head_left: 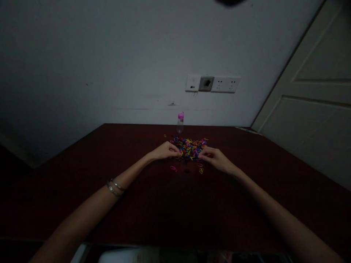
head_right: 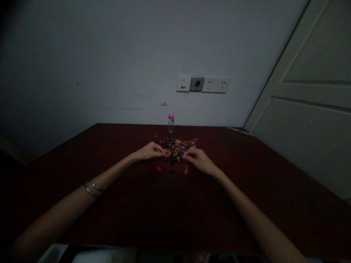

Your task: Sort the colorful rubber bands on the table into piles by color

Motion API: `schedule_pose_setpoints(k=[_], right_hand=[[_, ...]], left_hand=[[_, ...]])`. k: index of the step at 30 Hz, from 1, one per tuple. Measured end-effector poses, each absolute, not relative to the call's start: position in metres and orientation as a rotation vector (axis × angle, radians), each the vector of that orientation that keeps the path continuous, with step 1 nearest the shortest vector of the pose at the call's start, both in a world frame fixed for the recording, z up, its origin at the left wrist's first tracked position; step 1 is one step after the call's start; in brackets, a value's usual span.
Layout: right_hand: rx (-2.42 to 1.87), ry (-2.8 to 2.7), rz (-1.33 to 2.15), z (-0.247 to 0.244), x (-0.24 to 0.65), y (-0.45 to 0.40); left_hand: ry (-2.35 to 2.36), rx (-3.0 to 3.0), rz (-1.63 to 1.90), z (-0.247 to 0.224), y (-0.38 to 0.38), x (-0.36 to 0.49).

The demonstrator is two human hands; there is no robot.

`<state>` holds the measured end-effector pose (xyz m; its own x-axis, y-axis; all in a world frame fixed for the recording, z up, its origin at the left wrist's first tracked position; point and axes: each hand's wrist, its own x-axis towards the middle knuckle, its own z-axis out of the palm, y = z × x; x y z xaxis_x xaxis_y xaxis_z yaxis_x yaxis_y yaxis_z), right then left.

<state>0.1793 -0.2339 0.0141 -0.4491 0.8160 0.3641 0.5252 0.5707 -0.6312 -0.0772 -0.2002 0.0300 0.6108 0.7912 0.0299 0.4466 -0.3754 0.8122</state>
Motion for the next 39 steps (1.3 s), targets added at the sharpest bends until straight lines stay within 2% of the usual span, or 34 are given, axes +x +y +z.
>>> schedule_pose_setpoints(k=[17, 29, 39], right_hand=[[-0.987, -2.514, 0.49, 0.002, 0.143, -0.259], [-1.005, -2.232, 0.497, 0.023, 0.183, -0.239], [-1.083, -2.144, 0.521, 0.011, 0.204, -0.223]], left_hand=[[0.94, 2.008, 0.546, 0.03, -0.204, -0.07], [1.289, 2.102, 0.591, 0.006, -0.165, -0.111], [1.243, 2.306, 0.443, 0.01, -0.165, -0.119]])
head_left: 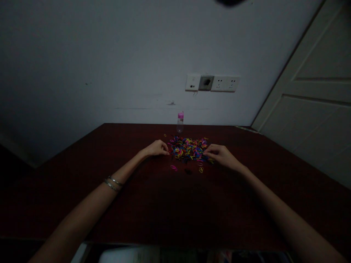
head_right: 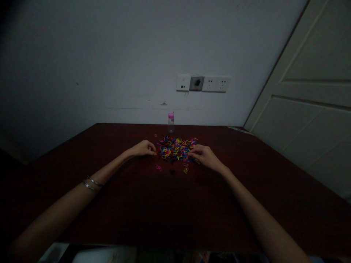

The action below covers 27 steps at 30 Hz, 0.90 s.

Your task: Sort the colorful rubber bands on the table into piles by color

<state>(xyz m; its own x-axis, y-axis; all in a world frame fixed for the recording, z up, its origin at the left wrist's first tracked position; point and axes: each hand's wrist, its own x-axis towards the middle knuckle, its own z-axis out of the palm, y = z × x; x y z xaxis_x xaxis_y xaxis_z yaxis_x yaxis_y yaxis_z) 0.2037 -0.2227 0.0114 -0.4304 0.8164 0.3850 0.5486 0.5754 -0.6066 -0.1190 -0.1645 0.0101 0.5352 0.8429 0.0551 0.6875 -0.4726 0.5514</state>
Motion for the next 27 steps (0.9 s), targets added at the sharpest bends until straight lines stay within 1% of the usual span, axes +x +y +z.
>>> schedule_pose_setpoints(k=[9, 18, 22, 27], right_hand=[[-1.105, -2.169, 0.506, 0.01, 0.204, -0.222], [-1.114, -2.161, 0.532, 0.009, 0.205, -0.222], [-1.108, -2.167, 0.526, 0.009, 0.205, -0.222], [-1.112, -2.174, 0.529, 0.009, 0.205, -0.222]], left_hand=[[1.219, 2.277, 0.479, 0.002, -0.159, -0.121], [1.197, 2.194, 0.476, 0.021, -0.163, -0.126], [1.163, 2.169, 0.387, 0.031, -0.165, -0.133], [1.167, 2.151, 0.309, 0.033, -0.166, -0.136]])
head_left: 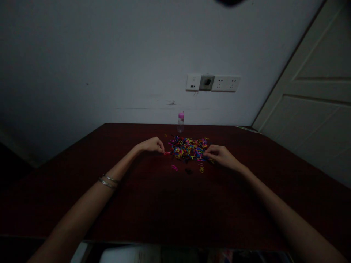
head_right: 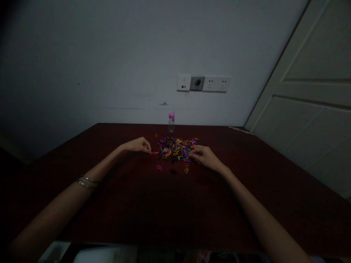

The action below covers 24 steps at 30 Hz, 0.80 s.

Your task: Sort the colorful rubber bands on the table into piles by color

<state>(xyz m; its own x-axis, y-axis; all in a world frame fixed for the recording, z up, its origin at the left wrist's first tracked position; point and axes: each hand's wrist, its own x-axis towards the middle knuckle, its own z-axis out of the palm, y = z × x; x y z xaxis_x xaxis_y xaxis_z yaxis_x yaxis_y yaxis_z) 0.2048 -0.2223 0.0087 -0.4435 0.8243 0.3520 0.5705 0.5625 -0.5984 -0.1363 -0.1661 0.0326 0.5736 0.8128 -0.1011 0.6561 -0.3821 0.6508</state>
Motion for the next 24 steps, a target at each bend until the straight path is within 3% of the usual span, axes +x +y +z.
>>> schedule_pose_setpoints(k=[15, 24], right_hand=[[-1.095, -2.194, 0.538, 0.005, 0.206, -0.22], [-1.133, -2.202, 0.541, 0.01, 0.203, -0.221]], left_hand=[[1.421, 2.554, 0.308, 0.046, -0.177, -0.12], [1.582, 2.944, 0.026, 0.051, -0.197, -0.103]])
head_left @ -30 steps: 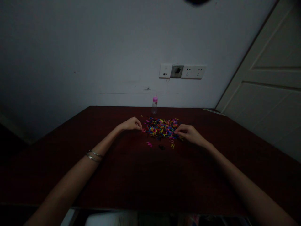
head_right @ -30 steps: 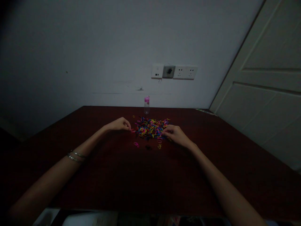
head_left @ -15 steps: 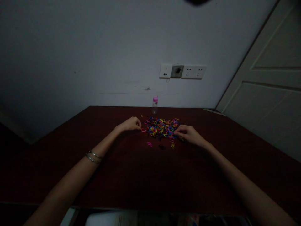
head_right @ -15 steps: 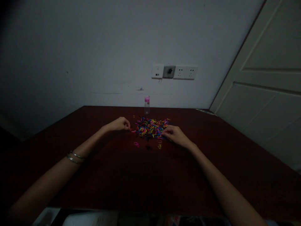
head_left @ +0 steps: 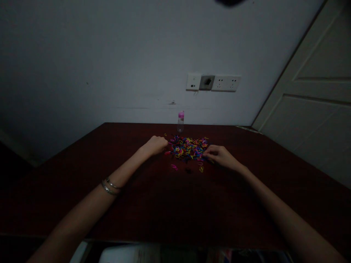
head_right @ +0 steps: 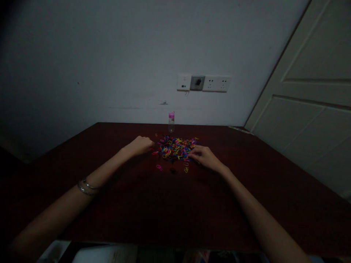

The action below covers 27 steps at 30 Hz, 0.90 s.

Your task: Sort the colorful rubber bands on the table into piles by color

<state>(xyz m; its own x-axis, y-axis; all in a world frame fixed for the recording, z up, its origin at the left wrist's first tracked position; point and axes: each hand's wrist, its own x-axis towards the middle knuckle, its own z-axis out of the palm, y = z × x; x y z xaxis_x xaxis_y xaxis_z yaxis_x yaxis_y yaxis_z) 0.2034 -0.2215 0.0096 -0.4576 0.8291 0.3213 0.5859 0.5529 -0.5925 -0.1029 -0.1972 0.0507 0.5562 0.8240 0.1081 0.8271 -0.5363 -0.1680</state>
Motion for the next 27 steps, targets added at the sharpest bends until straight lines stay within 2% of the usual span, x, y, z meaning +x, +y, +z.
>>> schedule_pose_setpoints(k=[7, 17, 27], right_hand=[[-1.151, -2.189, 0.528, 0.013, 0.203, -0.224], [-1.048, -2.199, 0.507, 0.017, 0.182, -0.235], [-0.892, -2.325, 0.597, 0.017, 0.16, -0.248]], left_hand=[[-1.435, -2.766, -0.14, 0.049, -0.187, -0.109], [-1.44, -3.37, -0.673, 0.037, -0.2, -0.079], [-1.481, -3.511, -0.738, 0.038, -0.227, -0.052]])
